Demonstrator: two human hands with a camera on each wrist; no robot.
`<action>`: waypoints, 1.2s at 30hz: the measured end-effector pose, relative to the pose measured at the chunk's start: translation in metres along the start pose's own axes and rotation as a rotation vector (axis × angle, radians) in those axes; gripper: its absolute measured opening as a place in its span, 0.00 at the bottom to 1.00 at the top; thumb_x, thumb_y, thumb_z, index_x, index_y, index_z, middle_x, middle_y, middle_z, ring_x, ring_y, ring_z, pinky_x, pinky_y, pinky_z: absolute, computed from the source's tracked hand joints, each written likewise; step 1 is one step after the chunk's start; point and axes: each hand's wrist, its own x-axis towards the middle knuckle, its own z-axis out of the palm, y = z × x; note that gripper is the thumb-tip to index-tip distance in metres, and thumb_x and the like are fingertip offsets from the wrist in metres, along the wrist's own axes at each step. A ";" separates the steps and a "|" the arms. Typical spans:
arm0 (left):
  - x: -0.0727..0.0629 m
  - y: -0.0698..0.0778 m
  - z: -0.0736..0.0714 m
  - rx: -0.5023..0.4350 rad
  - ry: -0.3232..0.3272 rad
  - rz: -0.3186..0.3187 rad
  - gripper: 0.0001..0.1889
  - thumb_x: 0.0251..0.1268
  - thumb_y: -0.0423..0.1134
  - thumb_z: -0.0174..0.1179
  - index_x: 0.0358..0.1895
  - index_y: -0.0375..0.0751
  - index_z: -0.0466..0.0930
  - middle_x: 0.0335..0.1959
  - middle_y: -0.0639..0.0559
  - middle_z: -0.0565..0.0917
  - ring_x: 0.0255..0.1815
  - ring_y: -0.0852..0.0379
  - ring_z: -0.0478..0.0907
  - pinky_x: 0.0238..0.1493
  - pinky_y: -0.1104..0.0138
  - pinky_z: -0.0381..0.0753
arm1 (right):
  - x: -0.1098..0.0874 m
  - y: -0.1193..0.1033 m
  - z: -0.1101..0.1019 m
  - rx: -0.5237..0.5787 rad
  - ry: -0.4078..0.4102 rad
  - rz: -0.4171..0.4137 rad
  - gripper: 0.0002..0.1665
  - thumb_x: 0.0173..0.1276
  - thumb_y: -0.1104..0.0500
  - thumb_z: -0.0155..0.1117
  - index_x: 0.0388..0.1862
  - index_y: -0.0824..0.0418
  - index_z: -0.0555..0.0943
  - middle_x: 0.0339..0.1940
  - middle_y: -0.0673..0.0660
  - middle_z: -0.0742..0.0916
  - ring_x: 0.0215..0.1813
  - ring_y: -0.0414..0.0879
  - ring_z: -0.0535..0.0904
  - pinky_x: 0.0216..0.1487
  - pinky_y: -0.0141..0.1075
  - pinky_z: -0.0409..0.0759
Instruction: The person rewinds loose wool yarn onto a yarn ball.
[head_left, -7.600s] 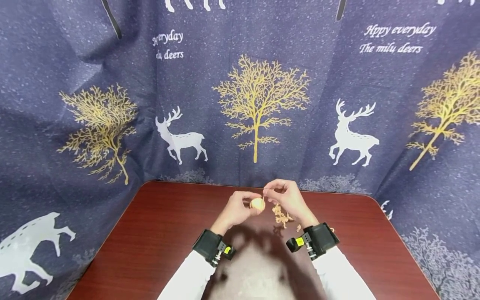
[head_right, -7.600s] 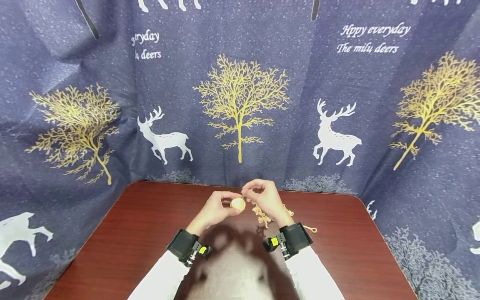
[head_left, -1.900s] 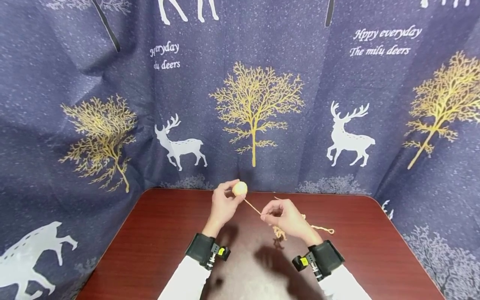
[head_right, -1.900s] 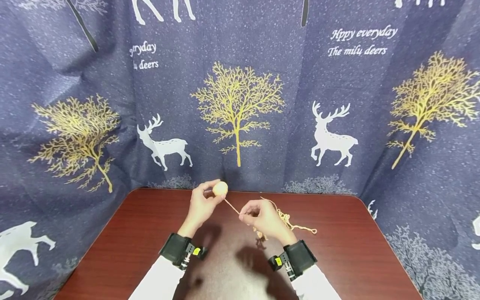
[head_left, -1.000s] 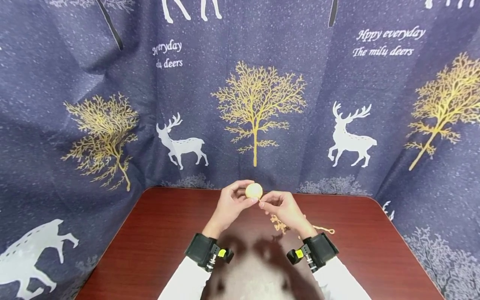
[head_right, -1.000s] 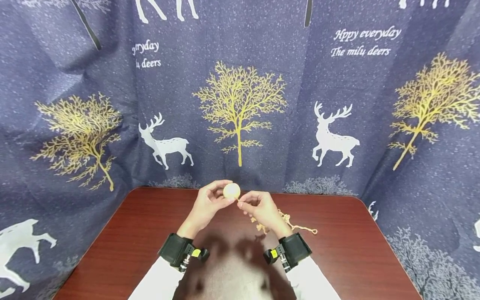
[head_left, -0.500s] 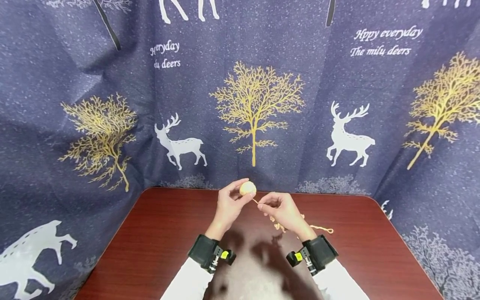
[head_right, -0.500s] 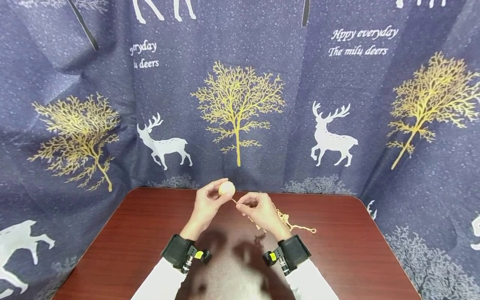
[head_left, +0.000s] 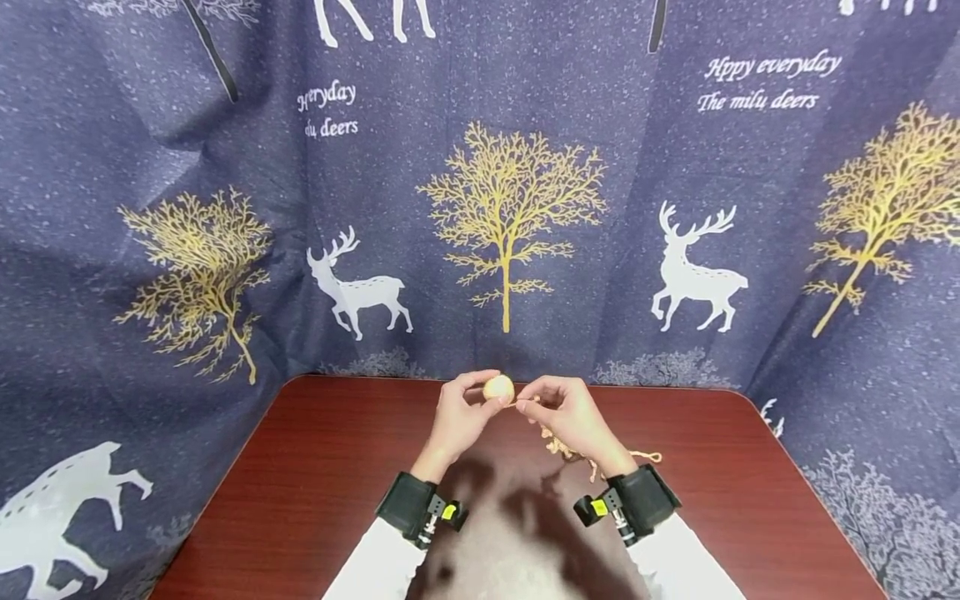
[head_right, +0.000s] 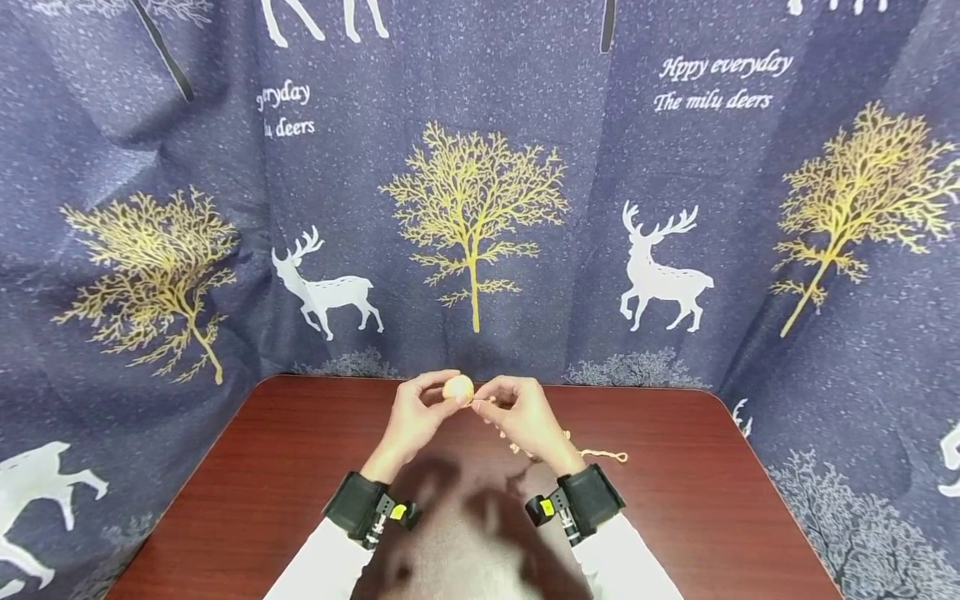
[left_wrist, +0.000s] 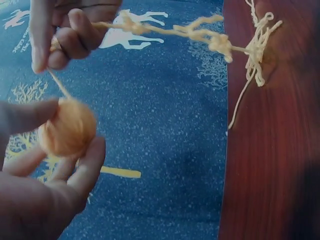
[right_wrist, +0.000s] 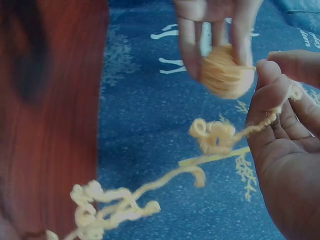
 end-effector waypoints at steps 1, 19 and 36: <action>-0.001 0.000 -0.001 0.004 -0.039 -0.002 0.21 0.57 0.25 0.71 0.55 0.29 0.83 0.53 0.35 0.84 0.50 0.39 0.84 0.48 0.60 0.87 | 0.001 -0.002 -0.002 0.004 0.004 -0.005 0.04 0.66 0.68 0.70 0.39 0.68 0.86 0.24 0.64 0.84 0.20 0.48 0.78 0.19 0.32 0.77; -0.004 0.010 -0.016 -0.289 -0.477 0.085 0.22 0.62 0.22 0.65 0.60 0.22 0.75 0.53 0.32 0.83 0.52 0.55 0.83 0.52 0.61 0.86 | 0.012 0.006 -0.009 0.162 0.009 0.018 0.06 0.67 0.68 0.69 0.41 0.71 0.84 0.29 0.57 0.88 0.26 0.44 0.82 0.26 0.33 0.83; 0.001 0.003 -0.008 -0.146 -0.032 0.204 0.21 0.58 0.20 0.68 0.56 0.24 0.77 0.52 0.32 0.83 0.52 0.48 0.82 0.56 0.62 0.84 | -0.003 0.001 0.006 0.050 -0.037 -0.024 0.03 0.66 0.64 0.72 0.36 0.63 0.87 0.24 0.59 0.85 0.24 0.44 0.80 0.23 0.33 0.79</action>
